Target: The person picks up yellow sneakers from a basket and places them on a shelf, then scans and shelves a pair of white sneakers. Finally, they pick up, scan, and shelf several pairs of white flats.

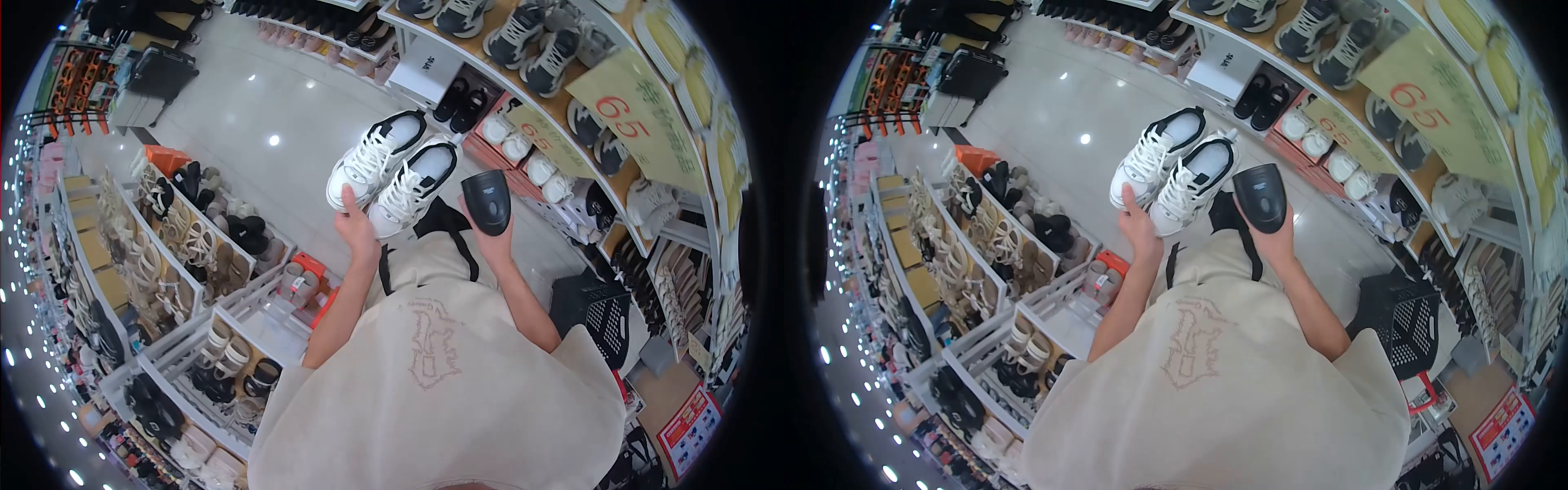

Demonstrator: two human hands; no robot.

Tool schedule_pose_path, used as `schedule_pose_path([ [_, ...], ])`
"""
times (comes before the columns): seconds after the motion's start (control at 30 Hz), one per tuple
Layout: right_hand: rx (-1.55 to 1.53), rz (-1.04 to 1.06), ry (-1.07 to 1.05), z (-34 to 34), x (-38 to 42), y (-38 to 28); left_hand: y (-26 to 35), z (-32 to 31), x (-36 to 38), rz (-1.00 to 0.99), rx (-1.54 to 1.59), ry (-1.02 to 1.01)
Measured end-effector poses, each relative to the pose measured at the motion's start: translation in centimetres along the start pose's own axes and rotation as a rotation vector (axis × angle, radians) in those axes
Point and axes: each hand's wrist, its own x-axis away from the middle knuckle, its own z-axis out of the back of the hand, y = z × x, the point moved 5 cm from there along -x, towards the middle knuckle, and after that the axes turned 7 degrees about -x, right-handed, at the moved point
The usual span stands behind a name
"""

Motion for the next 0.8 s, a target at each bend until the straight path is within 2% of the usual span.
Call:
schedule_pose_path([
  [0.03, 0.024, 0.088, -0.034, -1.1, -1.1, -0.7, 0.5, -0.5, -1.3, 0.01, -0.005, 0.004],
  [0.07, -0.161, 0.134, -0.099, -2.6, -2.5, -1.2, 1.0, -1.0, -2.5, 0.012, -0.019, 0.005],
  [0.1, -0.166, 0.129, -0.093, -3.5, -3.9, -2.9, 1.4, -1.7, -3.6, 0.002, -0.041, -0.017],
  [0.17, -0.133, -0.012, -0.434, -6.8, -7.2, -6.2, 1.9, -3.0, -6.1, -0.006, -0.069, -0.041],
  [0.2, 0.012, 0.076, -0.504, -7.9, -8.5, -5.7, 2.4, -3.7, -7.4, -0.035, -0.082, -0.063],
  [0.23, 0.006, 0.074, -0.5, -8.6, -9.7, -5.4, 2.9, -4.4, -8.6, -0.064, -0.097, -0.085],
  [0.3, -0.148, -0.013, -0.421, -9.4, -11.2, -4.8, 3.8, -5.3, -10.3, -0.044, -0.09, -0.087],
  [0.33, -0.104, 0.009, -0.342, -9.6, -11.9, -4.5, 4.2, -5.7, -10.9, -0.029, -0.07, -0.089],
  [0.47, -0.021, -0.034, -0.337, -11.0, -13.9, -3.1, 4.5, -6.2, -14.8, -0.034, -0.11, -0.082],
  [0.53, -0.011, -0.003, -0.155, -11.4, -14.4, -1.9, 5.5, -7.4, -16.2, 0.052, -0.063, -0.137],
  [0.57, -0.011, -0.009, -0.148, -11.7, -14.8, -1.3, 6.2, -7.8, -17.0, 0.056, -0.07, -0.142],
  [0.63, -0.061, -0.238, -0.133, -12.7, -16.4, -1.0, 7.6, -9.6, -18.4, 0.192, 0.023, -0.206],
  [0.67, -0.099, -0.326, -0.055, -13.0, -16.9, -1.5, 7.9, -9.9, -19.6, 0.202, 0.013, -0.214],
  [0.77, -0.105, -0.351, 0.036, -13.6, -18.6, -2.8, 8.8, -10.8, -22.8, 0.284, -0.161, -0.359],
  [0.8, -0.234, -0.316, 0.11, -14.0, -19.4, -2.9, 9.3, -11.6, -23.4, 0.356, -0.146, -0.475],
])
